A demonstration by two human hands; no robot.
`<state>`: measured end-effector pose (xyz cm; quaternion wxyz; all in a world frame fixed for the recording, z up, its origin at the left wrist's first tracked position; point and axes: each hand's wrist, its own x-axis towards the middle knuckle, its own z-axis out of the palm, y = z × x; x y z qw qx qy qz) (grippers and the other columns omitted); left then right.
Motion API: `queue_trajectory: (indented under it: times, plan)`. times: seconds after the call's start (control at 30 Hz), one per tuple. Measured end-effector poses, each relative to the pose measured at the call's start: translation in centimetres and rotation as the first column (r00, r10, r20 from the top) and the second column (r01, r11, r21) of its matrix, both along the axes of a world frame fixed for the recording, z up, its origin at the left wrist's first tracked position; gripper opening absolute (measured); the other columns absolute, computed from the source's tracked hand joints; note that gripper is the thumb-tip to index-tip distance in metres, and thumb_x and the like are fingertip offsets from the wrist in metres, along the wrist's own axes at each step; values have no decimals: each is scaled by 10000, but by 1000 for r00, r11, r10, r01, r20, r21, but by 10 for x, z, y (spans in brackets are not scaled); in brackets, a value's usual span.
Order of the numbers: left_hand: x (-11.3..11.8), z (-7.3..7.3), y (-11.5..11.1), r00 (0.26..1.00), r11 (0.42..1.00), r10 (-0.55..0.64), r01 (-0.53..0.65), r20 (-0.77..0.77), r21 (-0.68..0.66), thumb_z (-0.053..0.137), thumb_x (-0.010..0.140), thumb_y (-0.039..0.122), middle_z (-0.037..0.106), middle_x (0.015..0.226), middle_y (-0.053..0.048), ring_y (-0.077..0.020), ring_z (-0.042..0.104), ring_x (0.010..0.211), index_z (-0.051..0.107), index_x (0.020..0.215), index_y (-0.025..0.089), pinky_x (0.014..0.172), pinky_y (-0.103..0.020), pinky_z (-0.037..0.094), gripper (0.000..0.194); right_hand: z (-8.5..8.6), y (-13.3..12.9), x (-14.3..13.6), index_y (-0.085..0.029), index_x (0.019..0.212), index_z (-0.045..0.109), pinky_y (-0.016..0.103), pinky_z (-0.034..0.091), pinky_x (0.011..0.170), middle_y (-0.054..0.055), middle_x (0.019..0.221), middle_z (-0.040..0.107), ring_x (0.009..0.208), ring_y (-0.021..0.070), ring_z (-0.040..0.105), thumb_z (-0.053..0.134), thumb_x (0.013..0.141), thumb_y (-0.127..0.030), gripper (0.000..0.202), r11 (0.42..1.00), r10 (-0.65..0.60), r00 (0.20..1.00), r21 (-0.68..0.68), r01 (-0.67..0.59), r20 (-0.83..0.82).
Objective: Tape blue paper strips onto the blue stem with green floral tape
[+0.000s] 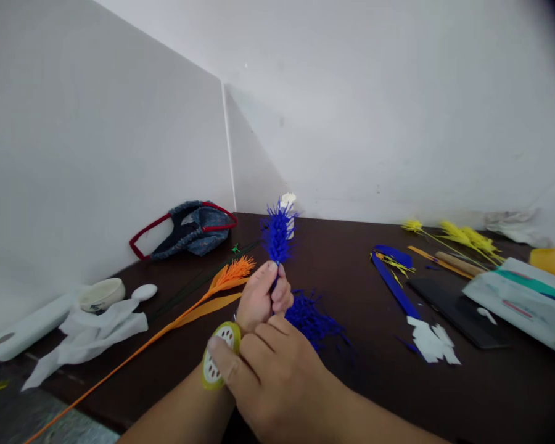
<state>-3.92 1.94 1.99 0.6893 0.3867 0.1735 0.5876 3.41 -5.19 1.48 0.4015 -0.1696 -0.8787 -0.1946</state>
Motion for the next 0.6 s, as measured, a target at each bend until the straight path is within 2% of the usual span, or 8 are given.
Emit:
queue_trajectory:
  times: [0.1, 0.13, 0.17, 0.2, 0.27, 0.33, 0.43, 0.6]
  plan:
    - [-3, 7, -3, 997, 997, 46, -41, 68, -68, 512, 840, 261, 313, 410, 92, -24, 236, 325, 493, 715, 160, 378, -161, 219, 162, -9, 14, 31, -146, 1181, 536, 315, 389, 567, 16, 681, 607, 597, 168, 501, 397, 880, -175, 333, 988, 136, 990, -64, -139, -45]
    - [-3, 8, -4, 996, 996, 44, -37, 79, -81, 491, 852, 244, 314, 410, 90, -24, 240, 327, 490, 715, 157, 383, -160, 223, 163, -14, 25, 46, -138, 1096, 587, 311, 392, 563, 23, 652, 602, 582, 166, 499, 367, 887, -183, 306, 989, 115, 989, -82, -123, -90]
    - [-3, 10, -5, 994, 996, 48, -40, 94, -83, 467, 863, 229, 315, 410, 87, -25, 246, 328, 487, 709, 154, 386, -161, 225, 173, -20, 38, 62, -137, 1014, 624, 317, 416, 611, 47, 695, 625, 634, 173, 532, 359, 889, -185, 296, 986, 0, 993, -165, -19, -115]
    - [-3, 11, -5, 993, 996, 44, -35, 109, -80, 446, 873, 222, 318, 412, 84, -27, 253, 329, 489, 710, 151, 387, -162, 227, 182, -27, 53, 80, -143, 962, 644, 315, 432, 661, 63, 747, 644, 695, 176, 560, 378, 879, -175, 281, 948, -155, 981, -297, 113, -119]
    - [-3, 12, -7, 990, 995, 23, -10, 137, -95, 423, 883, 219, 315, 416, 84, -26, 260, 328, 497, 717, 149, 388, -164, 233, 195, -41, 84, 113, -152, 929, 661, 302, 443, 760, 77, 856, 658, 829, 180, 588, 443, 846, -148, 234, 710, -429, 902, -603, 362, 37]
    - [-2, 13, -8, 988, 992, -4, 23, 158, -121, 421, 887, 221, 308, 421, 86, -24, 264, 326, 503, 729, 150, 386, -162, 235, 192, -54, 108, 136, -159, 892, 685, 311, 449, 794, 81, 869, 670, 850, 192, 603, 491, 802, -111, 220, 629, -450, 884, -656, 417, 130]
    - [-1, 12, -9, 985, 988, -25, 50, 171, -147, 425, 887, 219, 308, 423, 88, -20, 273, 323, 504, 734, 149, 379, -158, 228, 185, -66, 128, 145, -183, 937, 696, 302, 437, 844, 74, 927, 672, 901, 185, 597, 512, 776, -80, 265, 596, -414, 886, -674, 435, 206]
    - [-1, 10, -7, 986, 988, -6, 31, 164, -152, 412, 893, 215, 328, 420, 84, -18, 286, 327, 508, 741, 141, 385, -156, 234, 194, -71, 137, 129, -206, 903, 711, 317, 403, 878, 64, 961, 656, 945, 198, 555, 537, 764, -91, 251, 560, -362, 887, -694, 452, 285]
